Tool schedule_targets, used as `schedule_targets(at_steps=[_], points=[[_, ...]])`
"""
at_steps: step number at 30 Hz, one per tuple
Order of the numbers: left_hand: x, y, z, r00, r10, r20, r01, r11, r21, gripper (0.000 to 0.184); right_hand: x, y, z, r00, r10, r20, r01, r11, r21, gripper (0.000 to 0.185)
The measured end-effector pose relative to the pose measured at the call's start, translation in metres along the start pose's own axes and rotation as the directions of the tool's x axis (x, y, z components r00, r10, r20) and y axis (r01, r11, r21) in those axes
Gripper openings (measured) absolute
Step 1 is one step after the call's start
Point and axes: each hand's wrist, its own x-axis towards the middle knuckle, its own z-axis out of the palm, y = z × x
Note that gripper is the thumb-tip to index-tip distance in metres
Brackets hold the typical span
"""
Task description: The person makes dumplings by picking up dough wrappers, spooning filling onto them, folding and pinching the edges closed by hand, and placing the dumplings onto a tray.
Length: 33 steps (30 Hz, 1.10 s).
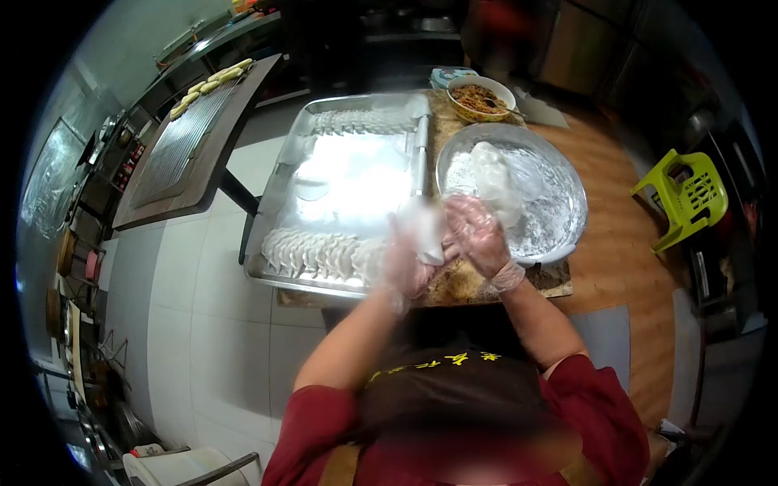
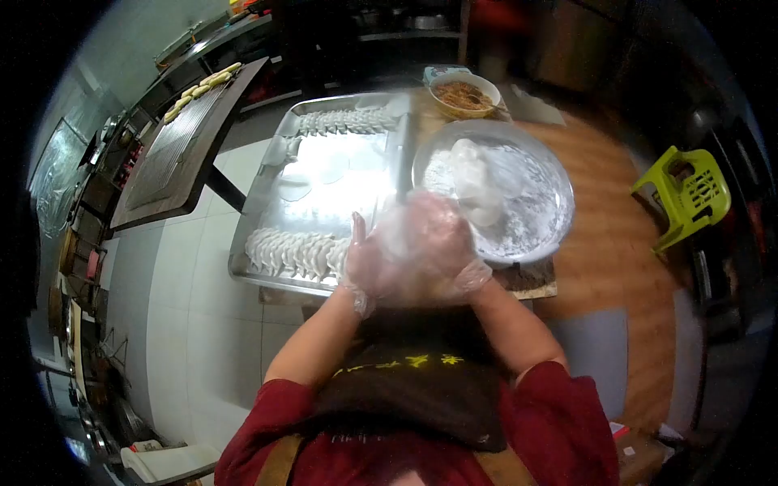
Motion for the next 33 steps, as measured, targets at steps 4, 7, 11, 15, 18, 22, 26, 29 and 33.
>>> schedule_targets(at_steps=[4,7,11,15,18,22,26,29,33], points=[[-0.021,0.001,0.015,0.992,-0.126,-0.020,0.127,0.991,0.030,0.082,-0.016,0.010,-0.026,0.619,0.608,0.497,-0.755,0.287,0.590,0.033],[-0.031,-0.001,0.026,0.966,-0.216,-0.141,0.235,0.963,0.130,0.084,-0.035,0.023,-0.019,0.591,0.565,0.576,-0.785,0.236,0.573,0.033],[-0.036,-0.002,0.014,0.949,-0.301,0.095,0.280,0.942,0.183,0.083,-0.044,0.026,-0.012,0.677,0.543,0.497,-0.728,0.389,0.565,0.032],[-0.030,-0.008,-0.004,0.915,-0.396,-0.081,0.403,0.908,0.114,0.050,-0.053,0.036,-0.007,0.751,0.554,0.358,-0.659,0.659,0.362,0.026],[-0.033,-0.003,-0.008,0.926,-0.344,-0.157,0.376,0.875,0.303,0.053,-0.051,0.035,-0.011,0.728,0.575,0.374,-0.684,0.648,0.335,0.029],[-0.038,0.006,0.007,0.938,-0.320,-0.134,0.343,0.799,0.493,0.063,-0.038,0.024,-0.018,0.619,0.622,0.478,-0.785,0.492,0.377,0.027],[-0.039,0.008,0.010,0.939,-0.336,-0.069,0.308,0.738,0.600,0.075,-0.033,0.023,-0.015,0.700,0.411,0.584,-0.697,0.572,0.433,0.027],[-0.031,0.013,-0.004,0.911,-0.402,-0.088,0.380,0.742,0.553,0.081,-0.026,0.020,-0.019,0.679,0.376,0.631,-0.707,0.566,0.424,0.025],[-0.034,0.019,0.016,0.918,-0.375,-0.133,0.337,0.553,0.762,0.086,-0.019,0.012,-0.017,0.666,0.311,0.678,-0.717,0.516,0.468,0.018]])
